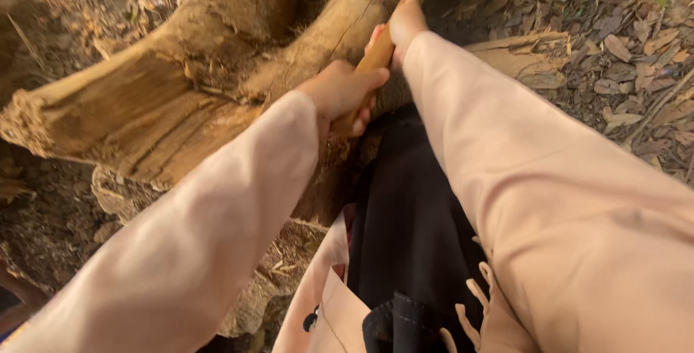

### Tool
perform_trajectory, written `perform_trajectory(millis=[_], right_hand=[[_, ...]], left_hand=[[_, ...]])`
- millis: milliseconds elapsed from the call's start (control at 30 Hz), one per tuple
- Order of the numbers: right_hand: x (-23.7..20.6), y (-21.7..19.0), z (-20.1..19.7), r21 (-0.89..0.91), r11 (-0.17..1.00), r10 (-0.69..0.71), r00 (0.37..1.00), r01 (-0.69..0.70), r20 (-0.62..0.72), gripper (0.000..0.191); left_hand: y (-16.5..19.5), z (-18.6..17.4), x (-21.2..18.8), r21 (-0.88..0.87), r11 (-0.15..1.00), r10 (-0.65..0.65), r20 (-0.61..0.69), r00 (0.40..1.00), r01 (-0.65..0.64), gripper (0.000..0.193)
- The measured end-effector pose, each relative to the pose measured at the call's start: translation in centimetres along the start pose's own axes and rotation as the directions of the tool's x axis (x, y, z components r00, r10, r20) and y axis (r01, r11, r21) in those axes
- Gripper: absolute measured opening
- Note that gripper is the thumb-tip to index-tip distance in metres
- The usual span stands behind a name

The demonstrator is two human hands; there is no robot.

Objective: The person uses a chisel to carve and shape a large tree root. They repeatedly strike the chisel into the wood to remove material and refine the surface.

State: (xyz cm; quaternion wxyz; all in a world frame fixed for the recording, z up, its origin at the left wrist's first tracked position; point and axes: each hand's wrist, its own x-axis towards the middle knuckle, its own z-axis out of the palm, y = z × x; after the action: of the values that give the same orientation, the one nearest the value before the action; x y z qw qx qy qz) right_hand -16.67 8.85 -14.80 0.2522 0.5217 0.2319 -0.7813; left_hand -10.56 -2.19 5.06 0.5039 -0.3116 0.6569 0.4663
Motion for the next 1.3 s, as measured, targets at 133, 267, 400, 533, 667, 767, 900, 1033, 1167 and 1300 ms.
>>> perform_trajectory(millis=[133,267,400,533,667,767,900,1033,1167,1300], right_hand=[[0.0,-2.4,-2.5,0.016,0.999,-0.04,0.991,0.039,0.13,0.057],[-1.7,-3.3,-6.7,0.246,0.959,0.034,0.922,-0.138,0.385,0.062],[-2.4,-3.0,-9.2,0.363,0.896,0.066,0.886,-0.255,0.459,0.061],[-0.5,-3.7,-7.8,0.191,0.972,0.026,0.877,-0.134,0.481,0.059],[-0.5,-5.8,-5.2,0.009,0.999,-0.052,0.988,0.051,0.146,0.057],[-1.7,-4.3,-4.7,-0.028,0.999,-0.031,0.995,0.033,0.093,0.055],[-4.0,-0.2,-3.5,-0.134,0.99,-0.047,0.998,0.053,0.046,0.061],[-3.6,0.1,-0.9,-0.079,0.99,-0.119,0.993,0.12,0.015,0.061],[-2.7,-1.2,1.2,-0.004,0.996,-0.089,0.994,0.089,-0.067,0.059],[-2.4,-1.5,2.1,-0.056,0.997,-0.057,0.993,0.051,-0.107,0.061]], left_hand=[[0.4,2.9,1.9,0.015,0.996,0.091,-0.011,0.996,-0.091,0.031],[-0.4,8.2,1.1,0.259,0.964,0.104,-0.18,0.978,-0.054,0.052],[-0.5,10.9,1.0,0.459,0.886,0.166,-0.185,0.969,-0.064,0.069],[0.0,9.5,4.1,0.63,0.77,0.282,-0.196,0.939,-0.099,0.072],[-0.2,7.8,5.1,0.199,0.972,0.143,-0.06,0.988,-0.129,0.041],[-0.3,6.3,2.0,-0.107,0.99,0.093,0.057,0.994,-0.087,0.03],[-1.9,4.2,-3.8,-0.144,0.989,0.024,0.032,0.999,-0.019,0.024],[-0.8,1.5,-4.5,-0.298,0.954,0.002,0.048,0.999,0.012,0.021],[1.2,-0.9,-2.8,-0.27,0.962,0.058,0.062,0.996,-0.039,0.019],[1.5,-1.6,-2.0,-0.15,0.988,0.032,-0.002,0.999,-0.032,0.02]])
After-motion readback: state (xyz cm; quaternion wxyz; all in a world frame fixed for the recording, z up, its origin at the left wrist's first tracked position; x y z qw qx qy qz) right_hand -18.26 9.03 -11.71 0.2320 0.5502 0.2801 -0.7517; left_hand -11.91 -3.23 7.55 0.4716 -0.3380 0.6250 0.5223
